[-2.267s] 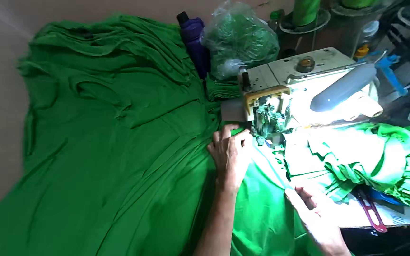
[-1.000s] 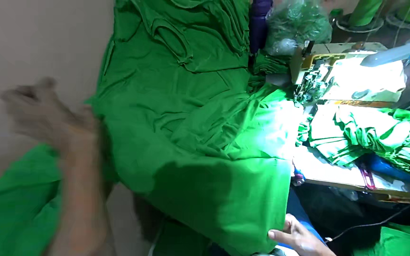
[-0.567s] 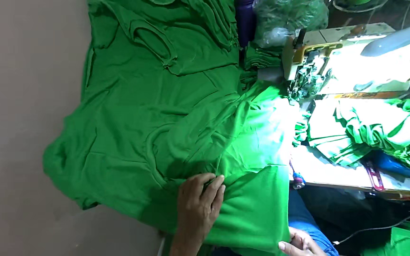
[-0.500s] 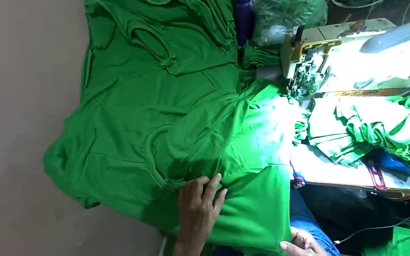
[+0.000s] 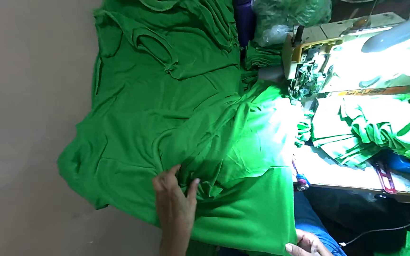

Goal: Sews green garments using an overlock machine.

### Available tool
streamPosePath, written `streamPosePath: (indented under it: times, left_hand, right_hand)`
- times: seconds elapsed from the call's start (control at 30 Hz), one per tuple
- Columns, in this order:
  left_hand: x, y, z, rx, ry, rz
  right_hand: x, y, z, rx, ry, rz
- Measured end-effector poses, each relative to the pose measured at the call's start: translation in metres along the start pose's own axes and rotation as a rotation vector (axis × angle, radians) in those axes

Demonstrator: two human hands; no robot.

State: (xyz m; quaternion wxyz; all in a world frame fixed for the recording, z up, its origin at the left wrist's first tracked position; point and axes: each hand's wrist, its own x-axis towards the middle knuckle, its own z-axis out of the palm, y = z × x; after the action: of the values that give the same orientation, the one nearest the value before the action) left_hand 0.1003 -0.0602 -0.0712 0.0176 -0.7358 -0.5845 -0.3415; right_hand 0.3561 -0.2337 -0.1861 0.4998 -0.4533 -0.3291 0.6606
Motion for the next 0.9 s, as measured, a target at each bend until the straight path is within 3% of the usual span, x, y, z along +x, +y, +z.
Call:
streamPosePath:
  times: [0.17,0.27,0.37,0.47,0.57,0.67,0.73,0.8,0.9]
  left_hand:
    - [0.03,-0.014,-0.035,-0.277,0.111,0.23]
    - [0.055,-0.014,-0.062,-0.397,0.168,0.232]
    - [0.082,-0.007,-0.074,-0.518,-0.07,0.153]
    - [0.116,-0.001,-0.074,-0.473,-0.216,0.275]
    - [0.16,-0.021,-0.092,-0.304,-0.039,0.396]
    - [0.199,-0.045,-0.095,-0.003,0.17,0.304]
    - [0.198,-0.05,-0.09,0.147,0.142,0.175]
    - [0.173,-0.037,-0.075,0.116,0.134,0.162]
    - [0.097,-0.016,-0.024,-0.099,0.167,0.485]
  right_hand:
    - [0.001,-0.003,0.001,-0.008,0.014,0.04]
    - [0.004,-0.005,0.003,-0.019,0.001,0.041]
    - [0.005,-0.004,0.004,-0.026,-0.007,0.03]
    - [0.004,-0.004,0.002,-0.035,-0.001,0.015]
    - [0.002,-0.003,0.001,-0.021,0.002,0.01]
    - [0.002,-0.012,0.011,-0.026,0.056,0.026]
    - [0.003,-0.016,0.016,-0.058,0.071,0.023]
    - [0.005,-0.012,0.012,-0.06,0.058,0.01]
    - [0.003,-0.002,0.003,-0.046,0.019,0.013]
